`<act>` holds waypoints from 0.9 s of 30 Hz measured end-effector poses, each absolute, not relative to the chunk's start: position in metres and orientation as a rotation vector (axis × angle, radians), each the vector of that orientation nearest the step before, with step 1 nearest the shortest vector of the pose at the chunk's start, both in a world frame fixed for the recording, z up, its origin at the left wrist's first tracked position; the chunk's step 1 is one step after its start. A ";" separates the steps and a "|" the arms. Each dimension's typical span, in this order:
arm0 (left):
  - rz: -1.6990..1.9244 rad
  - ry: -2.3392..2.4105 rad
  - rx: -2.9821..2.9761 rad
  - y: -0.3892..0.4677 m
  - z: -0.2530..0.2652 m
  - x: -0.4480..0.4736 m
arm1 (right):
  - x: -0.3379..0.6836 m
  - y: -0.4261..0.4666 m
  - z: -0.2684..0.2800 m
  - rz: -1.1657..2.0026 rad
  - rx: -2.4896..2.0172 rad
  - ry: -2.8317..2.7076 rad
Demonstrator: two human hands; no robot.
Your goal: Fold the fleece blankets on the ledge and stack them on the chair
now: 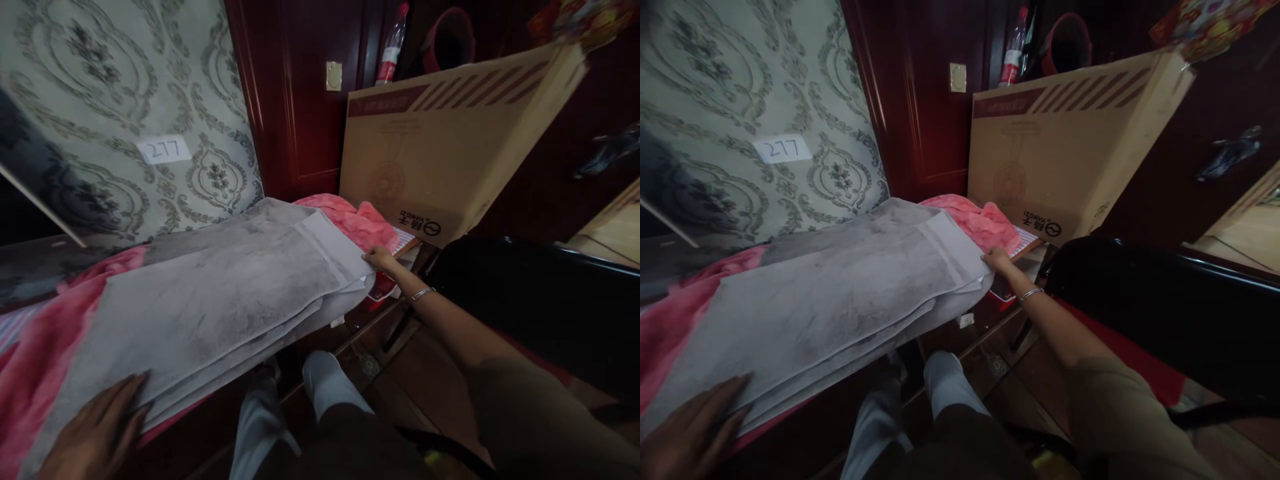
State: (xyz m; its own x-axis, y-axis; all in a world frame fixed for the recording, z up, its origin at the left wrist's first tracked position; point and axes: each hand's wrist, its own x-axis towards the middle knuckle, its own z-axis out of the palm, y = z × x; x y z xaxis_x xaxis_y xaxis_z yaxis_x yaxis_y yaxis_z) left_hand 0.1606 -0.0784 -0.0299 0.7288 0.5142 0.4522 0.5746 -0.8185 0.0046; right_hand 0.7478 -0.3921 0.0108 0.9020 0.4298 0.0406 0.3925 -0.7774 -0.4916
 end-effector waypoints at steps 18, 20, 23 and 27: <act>-0.602 -0.890 -2.752 -0.109 -0.006 0.171 | 0.732 -0.390 0.003 -0.042 -2.630 -0.555; -0.608 -0.908 -2.738 -0.104 -0.013 0.171 | 0.727 -0.395 0.001 -0.091 -2.632 -0.576; -0.664 -0.951 -2.721 -0.098 -0.021 0.172 | 0.718 -0.405 0.002 -0.113 -2.647 -0.638; -0.751 -0.947 -2.731 -0.093 -0.029 0.173 | 0.713 -0.411 0.002 -0.058 -2.521 -0.601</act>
